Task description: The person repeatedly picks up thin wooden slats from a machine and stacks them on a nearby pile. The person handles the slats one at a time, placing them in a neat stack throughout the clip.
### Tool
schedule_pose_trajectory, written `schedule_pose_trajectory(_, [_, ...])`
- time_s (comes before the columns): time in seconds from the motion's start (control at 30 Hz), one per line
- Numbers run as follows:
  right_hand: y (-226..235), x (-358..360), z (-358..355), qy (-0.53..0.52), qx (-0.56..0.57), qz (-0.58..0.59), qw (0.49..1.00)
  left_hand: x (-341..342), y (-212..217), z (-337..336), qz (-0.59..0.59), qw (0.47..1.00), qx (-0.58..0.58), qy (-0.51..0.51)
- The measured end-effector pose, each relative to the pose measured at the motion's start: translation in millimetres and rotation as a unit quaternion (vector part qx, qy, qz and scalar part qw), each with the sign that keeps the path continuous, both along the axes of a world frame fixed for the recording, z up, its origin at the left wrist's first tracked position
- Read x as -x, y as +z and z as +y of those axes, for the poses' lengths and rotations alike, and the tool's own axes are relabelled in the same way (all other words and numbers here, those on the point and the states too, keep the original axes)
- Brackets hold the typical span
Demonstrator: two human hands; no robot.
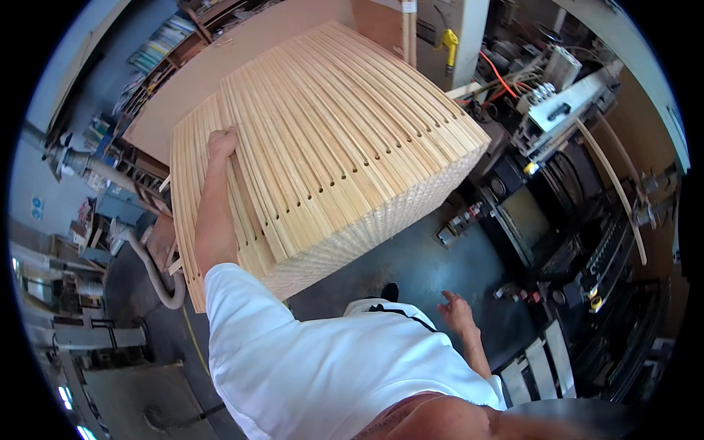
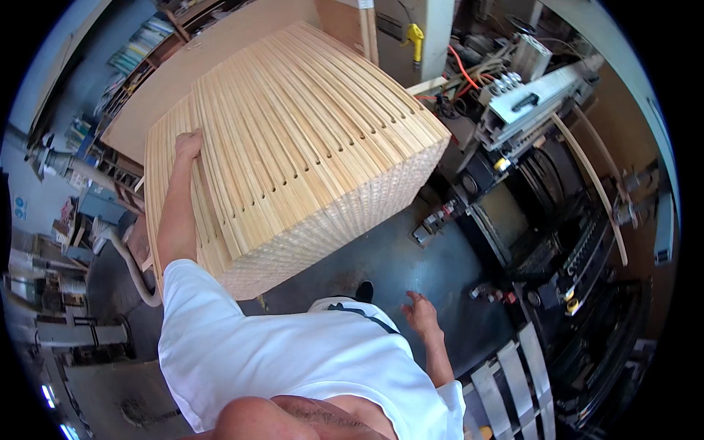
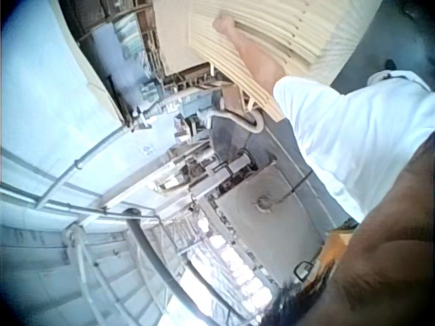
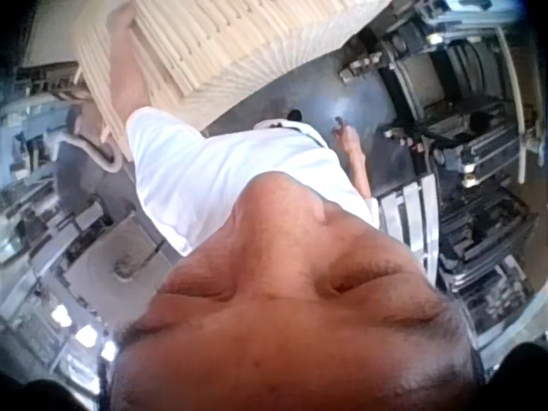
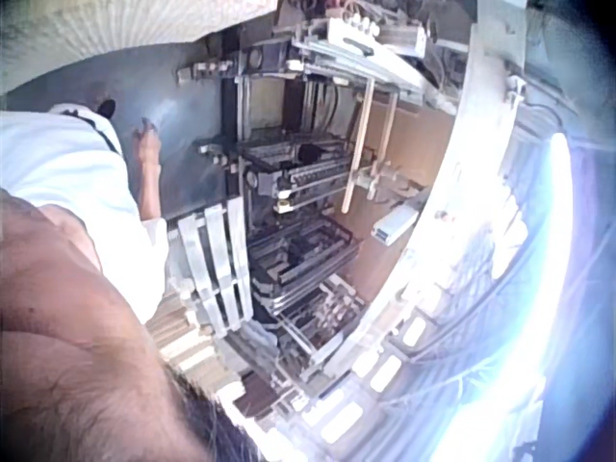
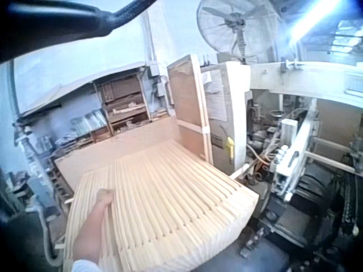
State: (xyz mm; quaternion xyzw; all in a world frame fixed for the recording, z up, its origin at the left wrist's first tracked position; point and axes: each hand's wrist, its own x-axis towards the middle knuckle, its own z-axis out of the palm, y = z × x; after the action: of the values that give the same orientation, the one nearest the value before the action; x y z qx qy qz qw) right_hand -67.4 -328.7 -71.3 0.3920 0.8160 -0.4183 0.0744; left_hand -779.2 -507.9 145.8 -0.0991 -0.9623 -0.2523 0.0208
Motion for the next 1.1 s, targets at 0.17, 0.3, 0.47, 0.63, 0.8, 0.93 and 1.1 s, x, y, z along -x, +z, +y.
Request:
schedule_pose_trajectory(0.17, [21.6, -4.4, -27.8, -0.042, -0.039, 0.013, 0.998, -20.6, 12.5, 13.1, -0.027, 0.998, 0.053, -0.004])
schedule_pose_trajectory(0.3, [28.0, -34.9, -56.9, -0.103, -0.087, 0.04, 0.99, -45.5, 10.4, 46.0, 0.121, 0.986, 0.108, -0.033])
schedule_pose_trajectory(0.47, [73.4, -80.7, -131.6, -0.259, -0.16, 0.146, 0.941, -74.7, 30.3, 120.7, 0.288, 0.936, -0.005, -0.203])
schedule_pose_trajectory(0.63, [146.9, -134.9, -207.9, -0.343, -0.306, 0.191, 0.867, -323.7, 99.2, 201.0, 0.218, 0.788, -0.179, -0.548])
schedule_pose_trajectory(0.8, [210.5, -216.8, -307.0, -0.476, -0.5, 0.09, 0.718, -541.0, 55.9, 218.2, 0.05, 0.509, -0.14, -0.848])
schedule_pose_trajectory(0.93, [237.9, -307.1, -402.4, -0.595, -0.583, -0.202, 0.515, -660.3, -3.4, 192.0, -0.044, 0.375, -0.107, -0.92])
schedule_pose_trajectory(1.1, [224.3, -416.0, -527.1, -0.649, -0.458, -0.49, 0.359, -743.8, -83.3, 150.7, -0.132, 0.3, -0.036, -0.944])
